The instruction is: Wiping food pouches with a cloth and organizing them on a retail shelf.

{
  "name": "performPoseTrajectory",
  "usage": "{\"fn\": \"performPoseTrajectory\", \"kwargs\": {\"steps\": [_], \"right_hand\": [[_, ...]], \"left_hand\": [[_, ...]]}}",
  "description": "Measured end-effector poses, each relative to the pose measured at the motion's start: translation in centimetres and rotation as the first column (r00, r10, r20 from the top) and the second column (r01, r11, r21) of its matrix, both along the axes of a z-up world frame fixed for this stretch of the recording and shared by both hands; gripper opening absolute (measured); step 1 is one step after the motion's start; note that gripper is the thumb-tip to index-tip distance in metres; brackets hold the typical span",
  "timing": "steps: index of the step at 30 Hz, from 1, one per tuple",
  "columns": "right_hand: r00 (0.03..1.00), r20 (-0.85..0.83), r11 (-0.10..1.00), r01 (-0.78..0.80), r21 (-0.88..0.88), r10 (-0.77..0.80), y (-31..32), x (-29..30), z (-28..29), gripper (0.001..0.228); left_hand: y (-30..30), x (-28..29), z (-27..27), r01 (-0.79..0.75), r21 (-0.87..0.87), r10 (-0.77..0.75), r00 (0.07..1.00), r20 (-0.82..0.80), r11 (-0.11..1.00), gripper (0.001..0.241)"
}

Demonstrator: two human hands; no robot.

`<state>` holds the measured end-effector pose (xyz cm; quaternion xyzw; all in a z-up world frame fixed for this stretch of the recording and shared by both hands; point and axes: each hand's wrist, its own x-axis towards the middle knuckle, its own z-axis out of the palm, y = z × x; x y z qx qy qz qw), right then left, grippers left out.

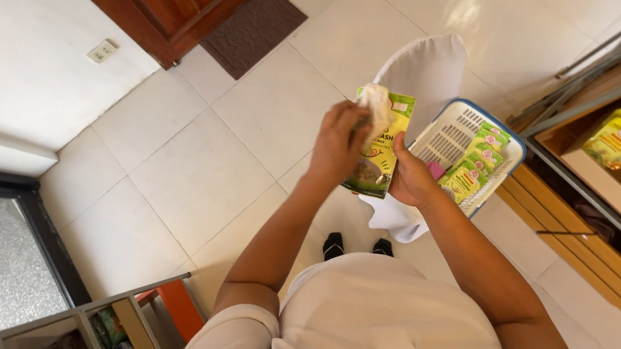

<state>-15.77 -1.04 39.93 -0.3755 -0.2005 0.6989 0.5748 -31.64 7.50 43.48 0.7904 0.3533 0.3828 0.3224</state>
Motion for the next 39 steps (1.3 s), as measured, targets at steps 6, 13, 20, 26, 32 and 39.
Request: {"fn": "performPoseTrajectory", "kwargs": {"steps": [6,13,20,26,32,39], "right_hand": [[0.989,-0.149,1.0,0.012,0.028,-0.008,0.5,0.9,-0.5,0.064],[0.999,-0.015,0.993,-0.036,0.113,0.038,0.5,1.8,2.8,0.083],[1.0,-0.003,0.983,0.014,0.183,-0.013,0.6,3.6,1.6,0.089],[0.997,0.08,0.982,-0.021,0.188,0.007,-0.5,4.2,3.4,0.099],[0.975,0.222,0.997,-0.02,0.076,0.003,-0.9,3.7,5.3,0.099],[0.975,0.215,0.996,0.042,0.08,-0.059,-3.0,1.6,10.2,0.101]], "left_hand": [[-2.6,0.9,-2.7,-0.019,0.298,0.019,1.0,0.003,0.954,0.049],[-0.8,2.0,-2.7,-0.115,0.357,0.093,0.993,0.076,0.927,0.034],[-2.8,5.6,0.6,-0.059,0.382,0.039,0.997,0.059,0.922,0.041],[0.3,6.3,-0.4,-0.115,0.26,0.064,0.979,0.195,0.959,0.03],[-0.1,8.9,1.6,-0.079,0.492,0.034,0.994,0.1,0.867,0.03],[0.4,8.6,1.3,0.011,0.454,-0.029,0.999,0.034,0.891,0.028]]}}
